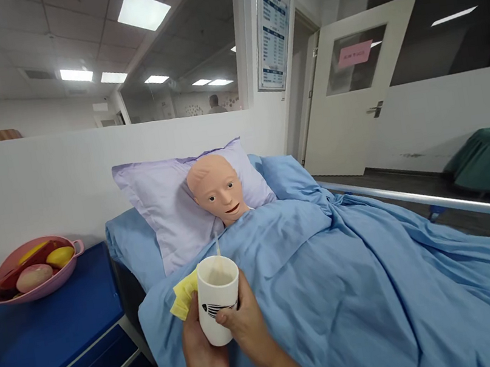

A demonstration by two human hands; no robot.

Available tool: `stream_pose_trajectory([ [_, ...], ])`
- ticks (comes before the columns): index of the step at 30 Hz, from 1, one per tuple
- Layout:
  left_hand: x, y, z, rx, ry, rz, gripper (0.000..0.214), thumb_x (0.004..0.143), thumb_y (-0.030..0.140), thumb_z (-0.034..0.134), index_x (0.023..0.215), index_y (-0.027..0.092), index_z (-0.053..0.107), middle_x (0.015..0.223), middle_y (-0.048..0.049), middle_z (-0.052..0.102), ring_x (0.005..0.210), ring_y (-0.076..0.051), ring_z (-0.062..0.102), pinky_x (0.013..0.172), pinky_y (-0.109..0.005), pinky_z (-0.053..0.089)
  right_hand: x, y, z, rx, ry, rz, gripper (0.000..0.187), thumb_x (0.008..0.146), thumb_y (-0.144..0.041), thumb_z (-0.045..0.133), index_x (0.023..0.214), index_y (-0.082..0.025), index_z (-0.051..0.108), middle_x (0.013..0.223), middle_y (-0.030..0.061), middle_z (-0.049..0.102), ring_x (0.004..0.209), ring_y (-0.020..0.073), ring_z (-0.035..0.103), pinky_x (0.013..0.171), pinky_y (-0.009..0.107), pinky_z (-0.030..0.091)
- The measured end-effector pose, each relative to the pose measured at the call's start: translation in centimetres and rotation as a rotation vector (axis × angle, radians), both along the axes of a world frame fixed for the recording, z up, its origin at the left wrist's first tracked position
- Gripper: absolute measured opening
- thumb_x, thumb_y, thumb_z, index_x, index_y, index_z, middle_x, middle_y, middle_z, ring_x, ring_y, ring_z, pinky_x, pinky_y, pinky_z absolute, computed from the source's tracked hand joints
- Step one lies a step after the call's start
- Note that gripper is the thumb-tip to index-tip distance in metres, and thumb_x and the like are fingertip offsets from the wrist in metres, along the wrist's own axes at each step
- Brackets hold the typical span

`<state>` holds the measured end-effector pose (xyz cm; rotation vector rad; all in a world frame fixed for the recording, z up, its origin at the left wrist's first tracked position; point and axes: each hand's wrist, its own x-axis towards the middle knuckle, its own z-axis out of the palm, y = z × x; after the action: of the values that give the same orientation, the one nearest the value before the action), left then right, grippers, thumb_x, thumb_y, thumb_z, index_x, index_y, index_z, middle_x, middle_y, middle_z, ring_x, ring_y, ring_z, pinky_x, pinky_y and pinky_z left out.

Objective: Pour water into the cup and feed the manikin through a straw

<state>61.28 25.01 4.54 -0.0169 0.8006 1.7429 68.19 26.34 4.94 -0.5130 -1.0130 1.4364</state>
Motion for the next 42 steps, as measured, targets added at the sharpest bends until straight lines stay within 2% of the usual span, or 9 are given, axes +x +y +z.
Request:
stream_pose_trajectory([
  [7, 1.4, 0.2, 1.3, -0.025, 0.053, 0.04, 0.027, 0.092, 0.027, 0.055, 0.114, 0.015, 0.065, 0.112, -0.0106, 0.071, 0.09, -0.025, 0.071, 0.072, -0.033, 0.062, 0.0, -0.8, -0.7, -0.033, -0.134, -0.17, 0.079, 0.05, -0.021, 0.087, 0.118, -0.025, 0.049, 0.111, 0.0037, 0.068, 0.1, 0.0241, 0.066, 0.089, 0.036, 0.054],
  [9, 1.9, 0.3, 1.5, -0.036, 0.071, 0.035, 0.028, 0.092, 0.028, 0.056, 0.115, 0.014, 0.065, 0.112, -0.0116, 0.071, 0.09, -0.025, 0.072, 0.073, -0.034, 0.062, 0.2, -0.4, -0.8, -0.009, -0.158, -0.237, 0.072, 0.055, -0.024, 0.084, 0.118, -0.024, 0.049, 0.11, 0.0047, 0.068, 0.099, 0.0239, 0.066, 0.089, 0.036, 0.054],
  [12, 2.2, 0.5, 1.6, -0.003, 0.16, -0.007, 0.028, 0.089, 0.026, 0.06, 0.114, 0.014, 0.066, 0.111, -0.0131, 0.072, 0.092, -0.026, 0.071, 0.078, -0.035, 0.061, 1.1, 0.8, -0.5, 0.05, -0.159, -0.241, 0.063, 0.063, -0.033, 0.08, 0.118, -0.022, 0.05, 0.105, 0.0049, 0.069, 0.093, 0.0224, 0.066, 0.086, 0.036, 0.054],
  [15, 1.6, 0.3, 1.6, 0.014, 0.244, -0.036, 0.028, 0.089, 0.023, 0.06, 0.117, 0.016, 0.065, 0.116, -0.0128, 0.071, 0.097, -0.026, 0.071, 0.081, -0.035, 0.061, 2.3, 2.4, 0.0, 0.073, -0.187, -0.259, 0.059, 0.065, -0.037, 0.081, 0.114, -0.021, 0.052, 0.098, 0.0029, 0.068, 0.086, 0.02, 0.065, 0.08, 0.034, 0.055],
  [18, 0.5, -0.4, 1.3, -0.036, 0.308, 0.006, 0.032, 0.091, 0.028, 0.058, 0.122, 0.018, 0.063, 0.118, -0.0124, 0.07, 0.098, -0.025, 0.07, 0.085, -0.035, 0.06, 3.4, 4.2, 0.4, 0.084, -0.244, -0.296, 0.056, 0.064, -0.036, 0.081, 0.111, -0.021, 0.054, 0.093, 0.0013, 0.067, 0.082, 0.019, 0.063, 0.077, 0.033, 0.054],
  [24, -2.0, -2.6, 0.3, -0.126, 0.37, 0.053, 0.043, 0.087, 0.035, 0.065, 0.129, 0.025, 0.059, 0.122, -0.0096, 0.068, 0.101, -0.026, 0.07, 0.09, -0.038, 0.058, 4.5, 6.8, 0.6, 0.056, -0.344, -0.294, 0.047, 0.062, -0.034, 0.082, 0.099, -0.021, 0.057, 0.084, -0.0005, 0.066, 0.077, 0.0192, 0.062, 0.072, 0.033, 0.052],
  [30, -3.4, -3.1, 0.9, -0.11, 0.395, 0.105, 0.043, 0.089, 0.035, 0.062, 0.131, 0.027, 0.058, 0.123, -0.0092, 0.068, 0.103, -0.026, 0.069, 0.091, -0.039, 0.057, 4.2, 7.7, 0.1, 0.067, -0.333, -0.198, 0.046, 0.065, -0.034, 0.081, 0.103, -0.021, 0.058, 0.087, 0.0003, 0.066, 0.078, 0.0186, 0.061, 0.073, 0.032, 0.051],
  [38, -4.1, -3.0, 0.8, -0.108, 0.422, 0.136, 0.043, 0.088, 0.036, 0.063, 0.13, 0.029, 0.058, 0.128, -0.0082, 0.066, 0.11, -0.027, 0.066, 0.091, -0.041, 0.057, 4.1, 8.6, -0.7, -0.017, -0.275, -0.208, 0.047, 0.062, -0.034, 0.082, 0.102, -0.02, 0.06, 0.085, -0.0001, 0.068, 0.077, 0.0189, 0.062, 0.071, 0.032, 0.051],
  [42, -3.7, -3.1, 1.5, -0.151, 0.389, 0.153, 0.042, 0.089, 0.035, 0.062, 0.13, 0.028, 0.058, 0.126, -0.0084, 0.067, 0.11, -0.027, 0.066, 0.093, -0.041, 0.056, 4.1, 9.1, -1.1, -0.03, -0.25, -0.208, 0.048, 0.062, -0.036, 0.082, 0.103, -0.02, 0.062, 0.087, 0.0005, 0.069, 0.078, 0.019, 0.064, 0.073, 0.032, 0.052],
])
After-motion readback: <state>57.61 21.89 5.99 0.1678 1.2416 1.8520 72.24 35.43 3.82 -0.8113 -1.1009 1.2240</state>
